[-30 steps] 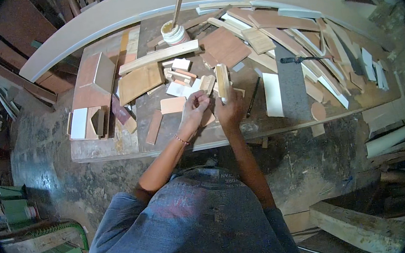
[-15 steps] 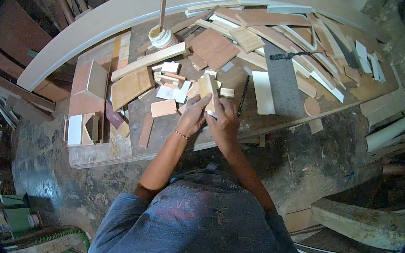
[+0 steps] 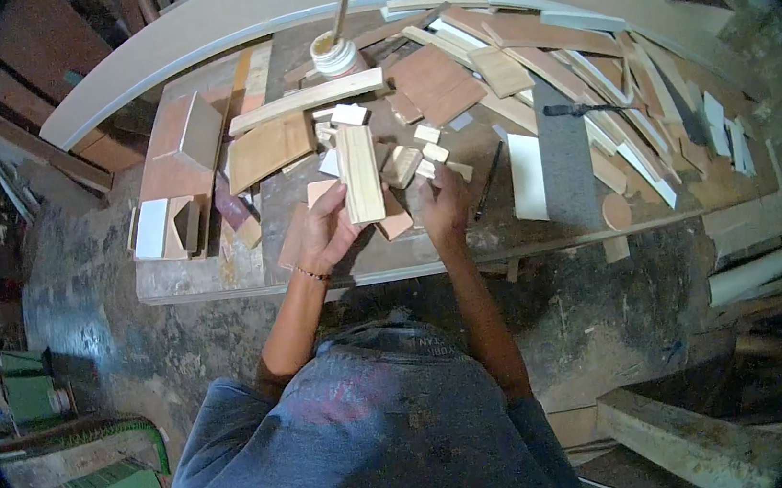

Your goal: The person assembles small wooden boxes by hand in a workshop. They pick up various pre-cut wooden pieces, align them to form box structures, and place the assembled units on a workbench. The person handles multiple pieces of wood, fitting them together to create small rectangular containers.

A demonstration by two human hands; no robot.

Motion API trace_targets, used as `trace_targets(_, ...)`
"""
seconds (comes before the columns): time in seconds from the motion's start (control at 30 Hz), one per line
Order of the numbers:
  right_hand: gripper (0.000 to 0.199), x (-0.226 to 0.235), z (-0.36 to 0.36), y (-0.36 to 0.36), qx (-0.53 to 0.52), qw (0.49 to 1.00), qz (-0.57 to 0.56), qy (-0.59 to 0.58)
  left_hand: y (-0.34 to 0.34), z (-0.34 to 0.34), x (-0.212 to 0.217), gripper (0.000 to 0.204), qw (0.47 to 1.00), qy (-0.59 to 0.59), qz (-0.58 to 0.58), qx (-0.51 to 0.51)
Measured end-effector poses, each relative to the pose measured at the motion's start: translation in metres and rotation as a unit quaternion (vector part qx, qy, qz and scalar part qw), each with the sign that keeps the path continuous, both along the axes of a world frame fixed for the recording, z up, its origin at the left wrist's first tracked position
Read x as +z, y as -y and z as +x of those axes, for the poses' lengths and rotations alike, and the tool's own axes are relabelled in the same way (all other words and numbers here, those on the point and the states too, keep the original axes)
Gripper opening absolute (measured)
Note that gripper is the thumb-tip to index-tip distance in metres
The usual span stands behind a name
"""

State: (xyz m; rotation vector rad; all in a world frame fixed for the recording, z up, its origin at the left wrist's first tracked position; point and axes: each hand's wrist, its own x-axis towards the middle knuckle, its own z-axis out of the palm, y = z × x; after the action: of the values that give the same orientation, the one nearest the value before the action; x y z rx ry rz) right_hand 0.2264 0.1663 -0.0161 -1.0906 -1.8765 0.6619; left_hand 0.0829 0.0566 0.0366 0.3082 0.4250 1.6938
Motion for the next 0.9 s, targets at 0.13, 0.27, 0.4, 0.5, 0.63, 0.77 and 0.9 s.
trace_targets(0.13,0.059,0.008,-0.033,0.004,0.021,0.995,-0.082,0.057,0.033,-0.023,-0.008,0.047,0.999,-0.021,-0.013,0.040)
trace_targets(0.27,0.073,0.004,-0.060,0.006,-0.022,0.989,-0.049,0.135,0.063,-0.034,-0.017,0.047,0.996,-0.016,-0.042,0.071)
trace_targets(0.4,0.072,-0.040,-0.066,-0.020,-0.077,0.978,-0.011,0.196,0.077,-0.040,-0.012,0.045,0.994,-0.070,-0.034,0.072)
trace_targets(0.5,0.067,-0.010,-0.066,-0.009,-0.030,0.987,-0.051,0.149,0.092,-0.055,-0.017,0.046,0.997,-0.055,-0.027,0.047)
trace_targets(0.63,0.053,-0.025,-0.061,-0.014,-0.050,0.994,-0.032,-0.096,0.108,-0.077,-0.006,0.047,0.997,-0.068,-0.016,0.021)
trace_targets(0.77,0.035,-0.001,-0.081,0.019,0.036,0.888,-0.270,-0.371,0.126,-0.111,-0.004,0.047,0.998,-0.066,-0.008,-0.006)
trace_targets(0.9,0.032,0.050,-0.114,0.093,0.088,0.738,-0.403,-0.535,0.152,-0.154,0.002,0.049,0.996,-0.062,-0.006,-0.071)
